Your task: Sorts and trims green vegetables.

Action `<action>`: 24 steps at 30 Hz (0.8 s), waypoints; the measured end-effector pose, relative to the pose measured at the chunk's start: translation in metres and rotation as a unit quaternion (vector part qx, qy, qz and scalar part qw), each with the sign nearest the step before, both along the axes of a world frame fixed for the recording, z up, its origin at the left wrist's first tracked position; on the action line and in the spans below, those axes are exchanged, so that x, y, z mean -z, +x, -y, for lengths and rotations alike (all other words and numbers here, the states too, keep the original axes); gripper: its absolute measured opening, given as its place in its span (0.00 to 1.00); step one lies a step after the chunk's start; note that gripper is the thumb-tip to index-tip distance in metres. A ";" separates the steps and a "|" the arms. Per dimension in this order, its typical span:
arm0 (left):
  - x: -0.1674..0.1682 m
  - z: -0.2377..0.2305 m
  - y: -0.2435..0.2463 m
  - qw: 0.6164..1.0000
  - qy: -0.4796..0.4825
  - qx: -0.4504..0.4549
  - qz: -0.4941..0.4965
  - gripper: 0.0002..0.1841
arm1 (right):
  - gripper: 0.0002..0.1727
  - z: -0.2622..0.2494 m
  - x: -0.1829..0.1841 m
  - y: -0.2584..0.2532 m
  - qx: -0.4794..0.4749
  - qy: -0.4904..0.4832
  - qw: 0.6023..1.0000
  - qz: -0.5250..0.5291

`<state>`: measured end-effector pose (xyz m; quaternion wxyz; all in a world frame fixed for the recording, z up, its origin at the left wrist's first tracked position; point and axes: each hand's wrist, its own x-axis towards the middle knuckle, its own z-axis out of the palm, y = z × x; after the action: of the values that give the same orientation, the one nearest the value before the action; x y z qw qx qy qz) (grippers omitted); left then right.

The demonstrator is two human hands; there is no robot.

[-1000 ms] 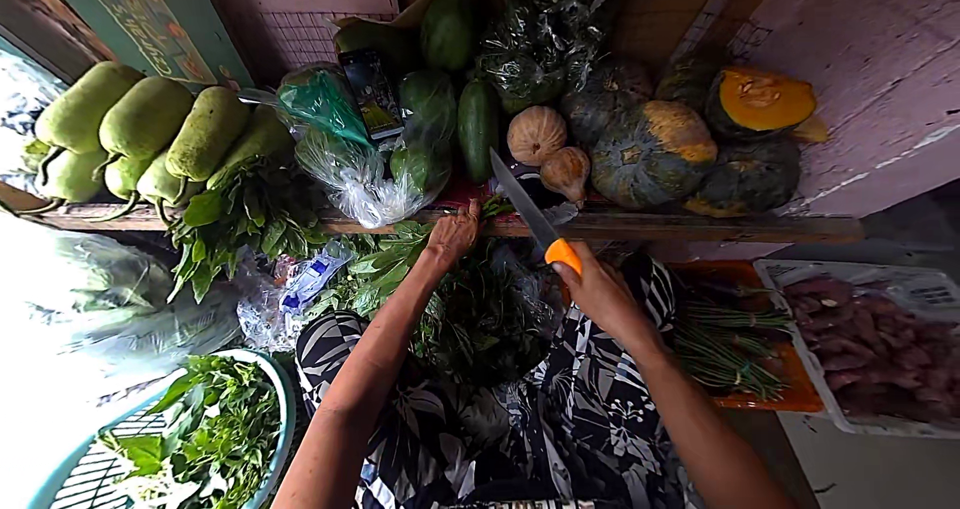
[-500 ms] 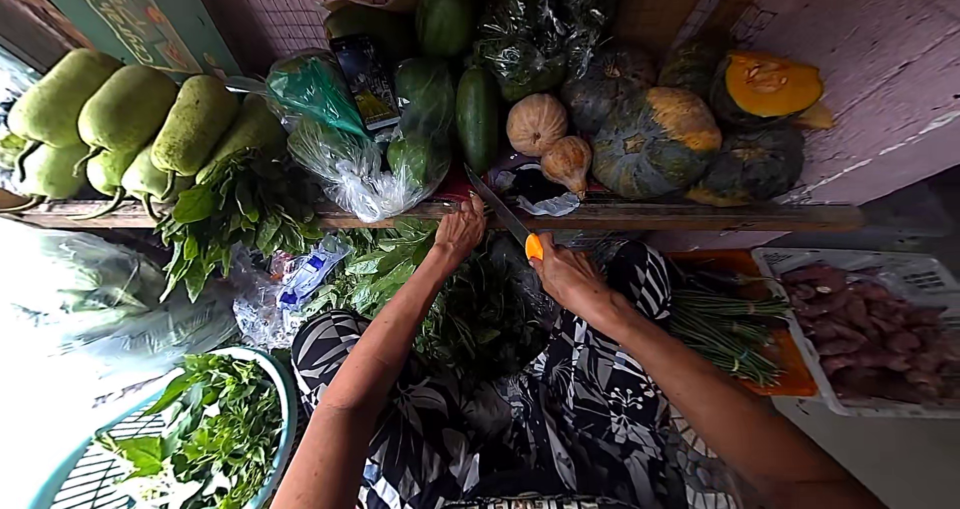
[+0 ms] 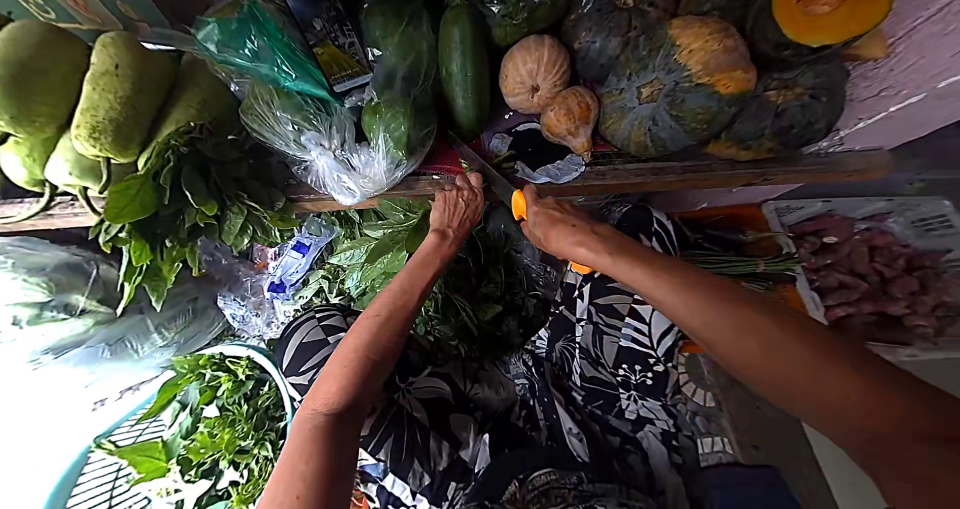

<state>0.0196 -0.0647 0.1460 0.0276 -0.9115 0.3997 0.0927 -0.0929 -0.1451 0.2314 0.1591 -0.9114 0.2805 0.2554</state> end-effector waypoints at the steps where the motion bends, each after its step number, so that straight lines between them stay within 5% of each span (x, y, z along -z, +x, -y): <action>1: 0.000 0.001 -0.001 1.000 0.003 -0.003 0.000 0.20 | 0.27 0.000 0.005 0.003 0.003 0.002 1.000 0.009; 8: -0.002 -0.001 0.000 0.999 -0.028 -0.030 -0.021 0.21 | 0.26 0.004 0.005 -0.016 -0.017 0.000 1.000 0.007; 15: -0.018 -0.061 0.014 0.961 -0.219 -0.044 -0.161 0.25 | 0.28 0.041 -0.026 -0.046 -0.029 -0.042 0.994 0.093; 19: -0.021 -0.065 0.038 0.892 -0.358 -0.018 -0.276 0.26 | 0.32 0.074 -0.011 -0.074 0.011 -0.150 0.973 0.172; 24: -0.023 -0.052 0.041 0.729 -0.523 0.011 -0.442 0.12 | 0.32 0.109 0.047 -0.045 -0.030 -0.219 0.966 0.132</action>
<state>0.0610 -0.0129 0.1693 -0.6320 -0.6334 0.3623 0.2610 -0.1376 -0.2537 0.1841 -0.0165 -0.9577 0.2786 0.0701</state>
